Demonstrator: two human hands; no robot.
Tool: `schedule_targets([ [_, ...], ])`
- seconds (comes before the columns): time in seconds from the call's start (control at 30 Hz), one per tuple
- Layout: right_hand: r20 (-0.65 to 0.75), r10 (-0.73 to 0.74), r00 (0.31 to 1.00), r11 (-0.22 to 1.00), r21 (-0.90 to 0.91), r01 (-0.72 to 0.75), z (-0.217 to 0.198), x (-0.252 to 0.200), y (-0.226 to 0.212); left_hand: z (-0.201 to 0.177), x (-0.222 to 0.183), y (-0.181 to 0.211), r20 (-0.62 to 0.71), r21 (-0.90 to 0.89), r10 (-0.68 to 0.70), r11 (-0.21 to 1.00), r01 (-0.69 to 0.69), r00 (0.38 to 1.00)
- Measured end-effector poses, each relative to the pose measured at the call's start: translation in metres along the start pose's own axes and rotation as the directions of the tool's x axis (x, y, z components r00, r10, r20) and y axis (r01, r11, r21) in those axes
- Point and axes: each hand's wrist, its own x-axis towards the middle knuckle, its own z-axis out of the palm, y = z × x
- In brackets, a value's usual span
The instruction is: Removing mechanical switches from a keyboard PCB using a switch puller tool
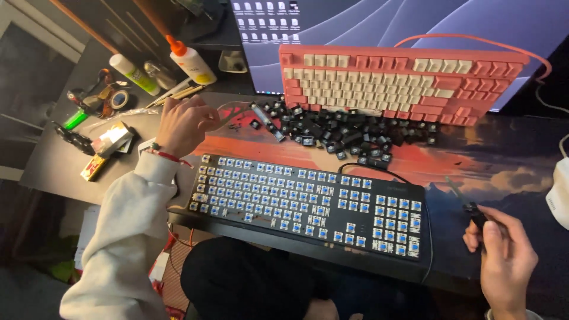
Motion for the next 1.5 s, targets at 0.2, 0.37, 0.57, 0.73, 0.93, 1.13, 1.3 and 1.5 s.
schedule_targets([
  [0.2,-0.008,0.036,0.999,0.999,-0.015,-0.036,0.001,0.0,-0.004,0.005,0.012,0.009,-0.021,0.016,0.027,1.0,-0.027,0.999],
  [0.37,-0.005,0.021,1.0,1.0,0.011,-0.021,-0.004,0.001,0.007,0.016,0.02,0.008,-0.035,0.063,0.084,0.995,-0.082,0.996],
  [0.57,-0.001,0.03,1.0,1.0,0.006,-0.03,0.0,0.0,-0.004,0.009,0.021,0.013,-0.05,0.115,0.08,0.991,-0.074,0.996],
  [0.73,-0.022,0.041,0.999,0.996,0.079,-0.039,-0.002,0.001,0.009,-0.014,0.011,0.069,-0.146,0.126,0.17,0.98,-0.153,0.975],
  [0.93,-0.01,0.014,1.0,0.994,0.112,-0.013,0.003,0.002,-0.011,-0.038,-0.027,0.209,-0.258,-0.017,0.523,0.838,-0.545,0.812],
  [1.13,0.044,0.047,0.998,0.996,0.071,-0.05,0.004,0.005,-0.03,-0.075,-0.082,0.31,-0.122,-0.112,0.7,0.695,-0.71,0.704],
  [1.3,0.117,0.069,0.991,0.996,0.04,-0.074,0.009,-0.002,-0.038,-0.056,-0.137,0.34,-0.025,-0.505,0.721,0.589,-0.632,0.692],
  [1.5,0.214,0.033,0.976,0.999,-0.012,-0.031,0.01,-0.006,-0.045,-0.054,-0.159,0.378,-0.011,-0.784,0.415,0.561,-0.265,0.91],
])
